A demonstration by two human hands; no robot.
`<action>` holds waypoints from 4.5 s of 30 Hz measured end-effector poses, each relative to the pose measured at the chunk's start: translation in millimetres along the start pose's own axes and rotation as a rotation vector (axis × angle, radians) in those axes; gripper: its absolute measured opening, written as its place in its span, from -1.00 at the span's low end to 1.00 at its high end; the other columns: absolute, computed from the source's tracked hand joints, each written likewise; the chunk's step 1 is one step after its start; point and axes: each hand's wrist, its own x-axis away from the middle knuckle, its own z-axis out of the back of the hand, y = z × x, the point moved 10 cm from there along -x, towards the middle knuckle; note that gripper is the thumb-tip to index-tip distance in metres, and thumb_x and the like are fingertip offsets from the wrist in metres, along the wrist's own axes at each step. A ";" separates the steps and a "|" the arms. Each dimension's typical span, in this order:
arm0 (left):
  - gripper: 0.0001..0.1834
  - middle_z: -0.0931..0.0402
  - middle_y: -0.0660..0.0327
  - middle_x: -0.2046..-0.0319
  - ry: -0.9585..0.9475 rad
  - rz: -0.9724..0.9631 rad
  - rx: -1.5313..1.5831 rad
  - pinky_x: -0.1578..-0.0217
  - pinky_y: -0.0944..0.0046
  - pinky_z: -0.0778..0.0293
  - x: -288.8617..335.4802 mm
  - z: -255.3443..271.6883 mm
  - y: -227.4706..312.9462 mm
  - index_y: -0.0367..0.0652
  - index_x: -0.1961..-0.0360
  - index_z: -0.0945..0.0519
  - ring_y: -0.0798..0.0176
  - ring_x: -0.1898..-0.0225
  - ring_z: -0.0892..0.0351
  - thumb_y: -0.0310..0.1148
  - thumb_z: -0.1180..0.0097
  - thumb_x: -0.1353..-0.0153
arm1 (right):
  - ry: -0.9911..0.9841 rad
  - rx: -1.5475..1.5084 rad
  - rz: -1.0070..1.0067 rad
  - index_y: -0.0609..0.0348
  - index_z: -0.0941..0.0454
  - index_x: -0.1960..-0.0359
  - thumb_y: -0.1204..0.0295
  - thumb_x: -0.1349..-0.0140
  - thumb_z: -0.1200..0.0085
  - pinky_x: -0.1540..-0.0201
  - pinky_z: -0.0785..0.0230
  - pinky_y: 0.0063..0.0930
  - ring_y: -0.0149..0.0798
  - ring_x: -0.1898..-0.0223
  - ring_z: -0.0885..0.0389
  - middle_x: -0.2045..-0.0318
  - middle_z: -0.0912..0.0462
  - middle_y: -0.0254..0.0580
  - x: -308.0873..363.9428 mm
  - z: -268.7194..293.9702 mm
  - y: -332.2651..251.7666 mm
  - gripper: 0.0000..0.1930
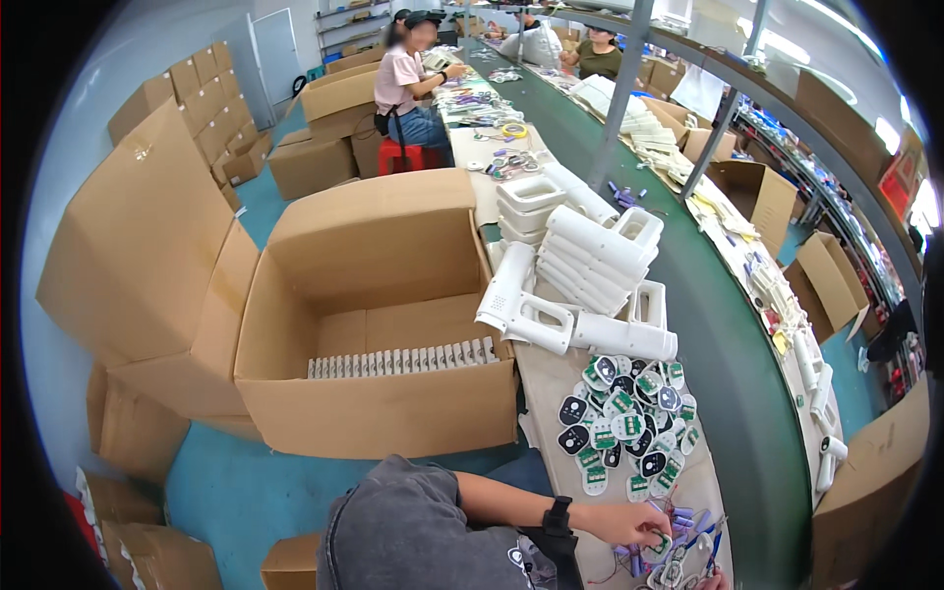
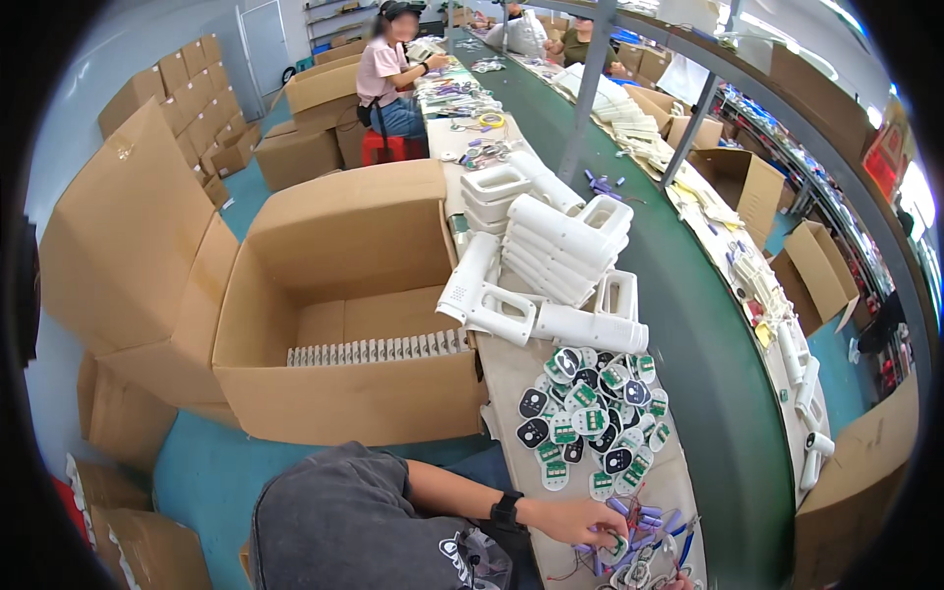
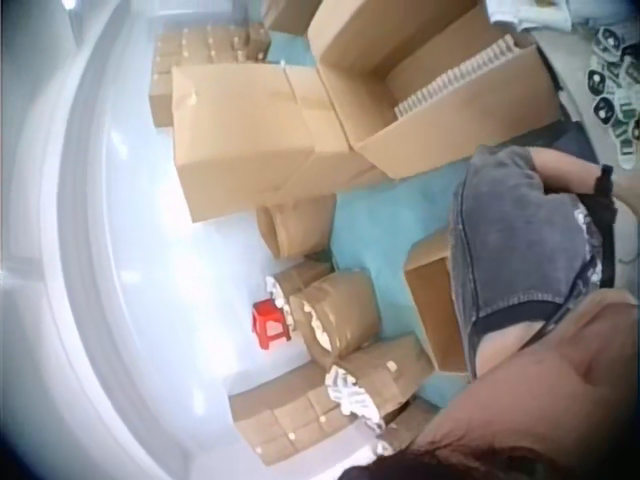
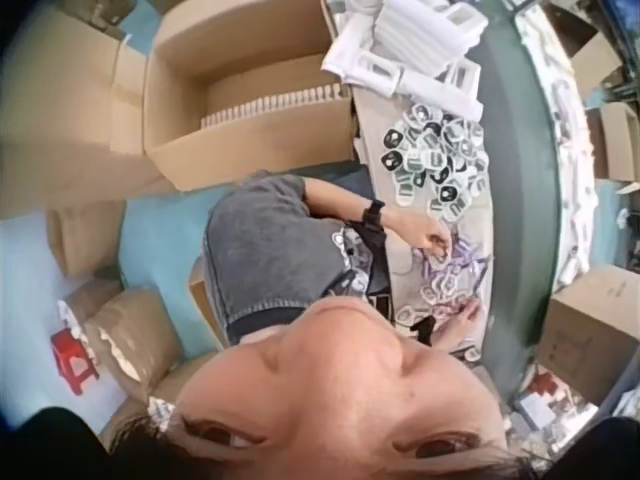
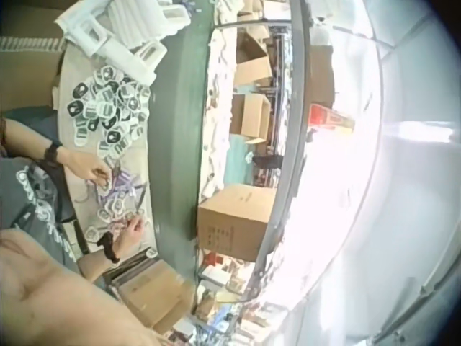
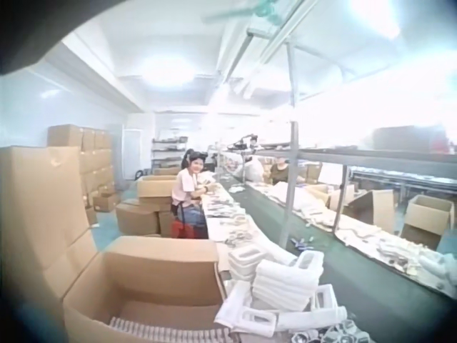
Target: Assembling electronic components by attaching stickers and wires at a factory workbench.
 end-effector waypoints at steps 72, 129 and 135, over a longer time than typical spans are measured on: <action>-0.78 -0.58 0.12 0.45 -0.078 -0.028 -0.055 0.35 0.28 -0.40 -36.5 -10.0 -1.1 -0.31 0.22 -0.62 0.26 0.43 -0.50 -0.48 -0.22 -0.08 | -0.179 0.820 0.277 0.22 -0.61 0.13 0.38 -0.28 -0.15 0.26 -0.41 -0.42 -0.17 0.37 -0.60 0.37 -0.67 -0.05 16.7 -44.7 -17.8 -0.79; -0.73 -0.59 0.31 0.23 0.088 0.309 0.084 0.21 0.53 -0.35 -44.2 4.2 -26.4 -0.31 0.01 -0.56 0.54 0.25 -0.48 -0.47 -0.14 -0.29 | 0.341 0.004 0.421 0.19 -0.58 0.12 0.67 -0.26 0.03 0.05 -0.39 -0.55 -0.39 0.15 -0.57 0.16 -0.62 -0.24 23.6 51.1 -19.2 -0.78; -0.74 -0.60 0.30 0.25 0.055 0.242 0.097 0.30 0.54 -0.34 -48.8 -5.0 -12.5 -0.32 0.01 -0.56 0.56 0.32 -0.46 -0.48 -0.13 -0.30 | -0.009 0.442 0.391 0.20 -0.53 -0.03 0.70 -0.10 0.02 -0.11 -0.32 -0.29 -0.03 -0.04 -0.50 0.00 -0.55 -0.01 14.9 -6.9 11.2 -0.59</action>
